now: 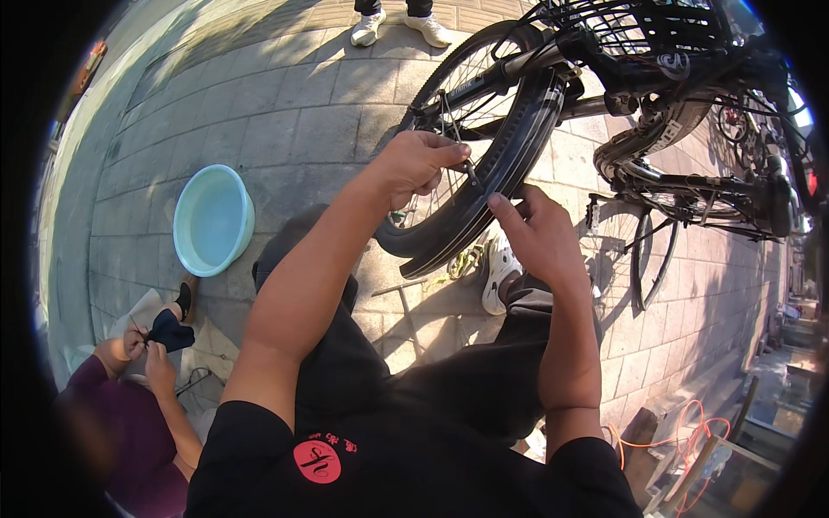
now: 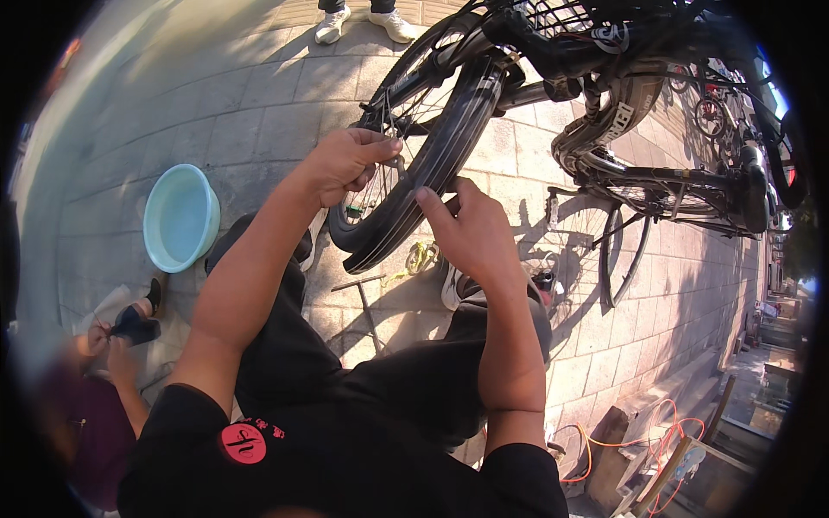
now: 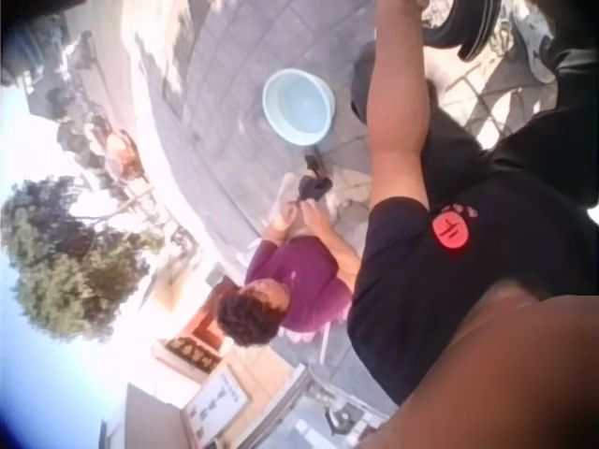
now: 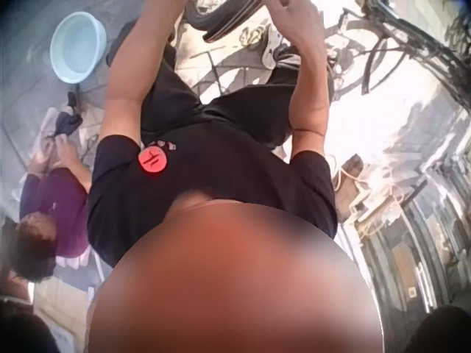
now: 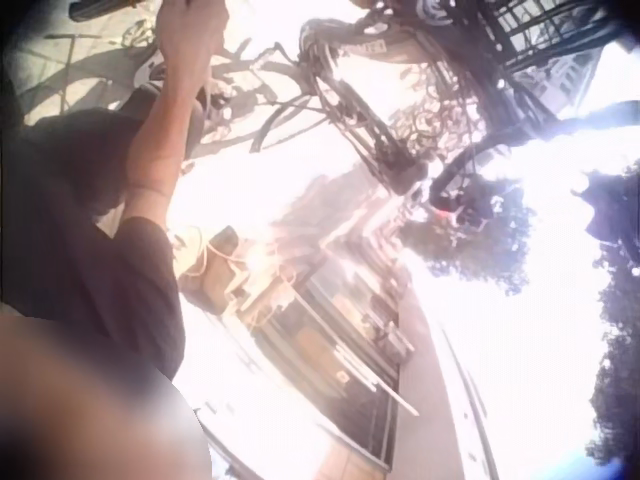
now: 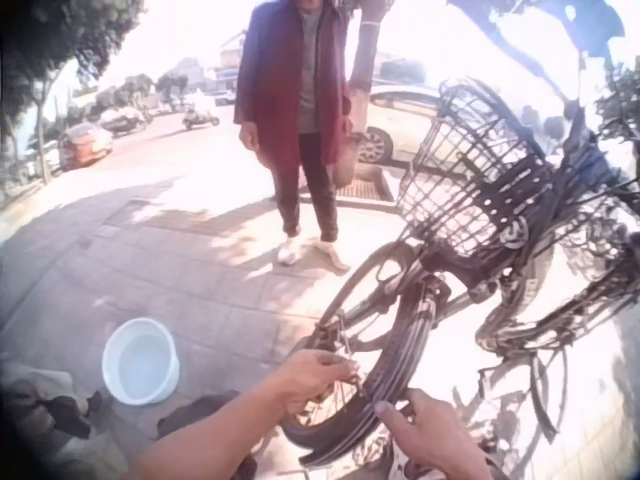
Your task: The person removes the inner tube from a bicycle tire, inspects it, and then reinserts it into the tire. The person uses their hands to manipulate the tire and tube.
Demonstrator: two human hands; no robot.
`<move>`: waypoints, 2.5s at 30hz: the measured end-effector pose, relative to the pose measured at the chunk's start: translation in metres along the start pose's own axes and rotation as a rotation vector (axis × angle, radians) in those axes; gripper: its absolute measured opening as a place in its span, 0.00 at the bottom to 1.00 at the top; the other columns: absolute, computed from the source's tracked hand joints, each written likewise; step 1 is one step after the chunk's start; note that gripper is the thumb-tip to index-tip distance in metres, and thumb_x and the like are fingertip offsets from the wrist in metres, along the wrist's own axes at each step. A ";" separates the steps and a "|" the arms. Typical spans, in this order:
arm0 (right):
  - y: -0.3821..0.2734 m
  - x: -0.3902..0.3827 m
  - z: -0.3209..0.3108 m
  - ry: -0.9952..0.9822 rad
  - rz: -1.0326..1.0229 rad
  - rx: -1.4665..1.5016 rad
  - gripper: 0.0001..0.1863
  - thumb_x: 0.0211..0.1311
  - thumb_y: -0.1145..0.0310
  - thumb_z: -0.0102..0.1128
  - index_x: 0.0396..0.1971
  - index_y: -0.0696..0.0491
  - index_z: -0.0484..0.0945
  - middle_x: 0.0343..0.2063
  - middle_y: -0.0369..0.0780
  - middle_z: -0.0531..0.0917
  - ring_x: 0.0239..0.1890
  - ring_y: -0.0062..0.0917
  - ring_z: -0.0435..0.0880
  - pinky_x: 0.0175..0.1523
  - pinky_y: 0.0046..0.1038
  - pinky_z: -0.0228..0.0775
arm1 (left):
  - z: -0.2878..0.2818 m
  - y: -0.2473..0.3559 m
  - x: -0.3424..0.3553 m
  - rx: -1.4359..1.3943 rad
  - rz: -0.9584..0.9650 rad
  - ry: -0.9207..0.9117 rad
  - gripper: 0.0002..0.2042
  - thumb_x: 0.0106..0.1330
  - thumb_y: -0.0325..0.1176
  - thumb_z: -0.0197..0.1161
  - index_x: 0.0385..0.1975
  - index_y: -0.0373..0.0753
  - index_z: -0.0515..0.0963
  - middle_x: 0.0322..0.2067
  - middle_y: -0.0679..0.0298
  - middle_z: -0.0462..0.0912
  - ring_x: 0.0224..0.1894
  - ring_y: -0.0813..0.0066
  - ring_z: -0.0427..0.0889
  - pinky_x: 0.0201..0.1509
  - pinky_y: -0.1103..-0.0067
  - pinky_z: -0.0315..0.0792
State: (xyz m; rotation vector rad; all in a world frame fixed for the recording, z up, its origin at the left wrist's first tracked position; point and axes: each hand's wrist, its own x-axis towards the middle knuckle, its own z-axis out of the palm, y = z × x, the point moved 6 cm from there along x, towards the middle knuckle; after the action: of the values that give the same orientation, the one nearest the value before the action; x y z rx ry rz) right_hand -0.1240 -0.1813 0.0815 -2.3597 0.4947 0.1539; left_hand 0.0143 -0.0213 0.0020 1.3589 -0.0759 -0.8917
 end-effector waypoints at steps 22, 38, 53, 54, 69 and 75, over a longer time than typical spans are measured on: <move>-0.006 0.006 -0.001 -0.031 -0.071 -0.039 0.32 0.71 0.44 0.64 0.32 0.65 0.80 0.19 0.51 0.83 0.24 0.46 0.86 0.33 0.42 0.74 | -0.004 0.002 0.000 -0.010 -0.007 0.009 0.15 0.68 0.35 0.75 0.44 0.28 0.83 0.33 0.58 0.87 0.14 0.87 0.62 0.16 0.83 0.51; -0.003 0.006 -0.002 -0.070 -0.031 -0.053 0.33 0.71 0.42 0.61 0.32 0.64 0.77 0.20 0.53 0.82 0.28 0.53 0.84 0.36 0.47 0.74 | -0.004 0.003 -0.002 0.082 -0.037 -0.001 0.15 0.70 0.38 0.73 0.46 0.32 0.83 0.30 0.68 0.83 0.17 0.89 0.63 0.19 0.84 0.55; 0.004 0.007 -0.002 -0.046 -0.071 -0.068 0.33 0.71 0.41 0.61 0.32 0.63 0.77 0.20 0.50 0.82 0.26 0.45 0.85 0.35 0.42 0.74 | -0.001 0.004 -0.005 0.029 -0.066 0.015 0.13 0.70 0.36 0.72 0.42 0.31 0.83 0.27 0.68 0.82 0.15 0.87 0.64 0.18 0.82 0.53; 0.005 0.006 -0.001 -0.051 -0.060 -0.058 0.33 0.71 0.41 0.61 0.32 0.63 0.77 0.20 0.50 0.82 0.25 0.44 0.85 0.35 0.42 0.74 | -0.001 0.004 -0.006 0.010 -0.066 0.024 0.13 0.70 0.36 0.72 0.42 0.31 0.83 0.27 0.67 0.82 0.15 0.87 0.64 0.18 0.82 0.53; -0.011 -0.008 0.000 -0.005 -0.080 0.355 0.18 0.71 0.59 0.68 0.38 0.61 0.85 0.21 0.35 0.81 0.24 0.16 0.76 0.31 0.24 0.68 | -0.005 -0.004 -0.002 0.011 -0.047 -0.005 0.11 0.73 0.38 0.68 0.39 0.36 0.83 0.32 0.67 0.85 0.16 0.87 0.70 0.16 0.84 0.57; -0.009 -0.008 0.001 -0.354 -0.259 0.693 0.16 0.81 0.65 0.53 0.52 0.63 0.82 0.35 0.38 0.84 0.30 0.19 0.82 0.34 0.21 0.73 | -0.005 -0.006 -0.004 0.065 -0.091 -0.010 0.12 0.71 0.39 0.70 0.42 0.35 0.83 0.35 0.64 0.88 0.29 0.81 0.87 0.21 0.85 0.66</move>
State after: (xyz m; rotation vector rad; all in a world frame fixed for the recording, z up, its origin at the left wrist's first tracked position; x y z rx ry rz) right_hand -0.1281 -0.1716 0.0884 -1.6473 0.0439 0.2311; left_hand 0.0110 -0.0141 -0.0029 1.4278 -0.0518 -0.9798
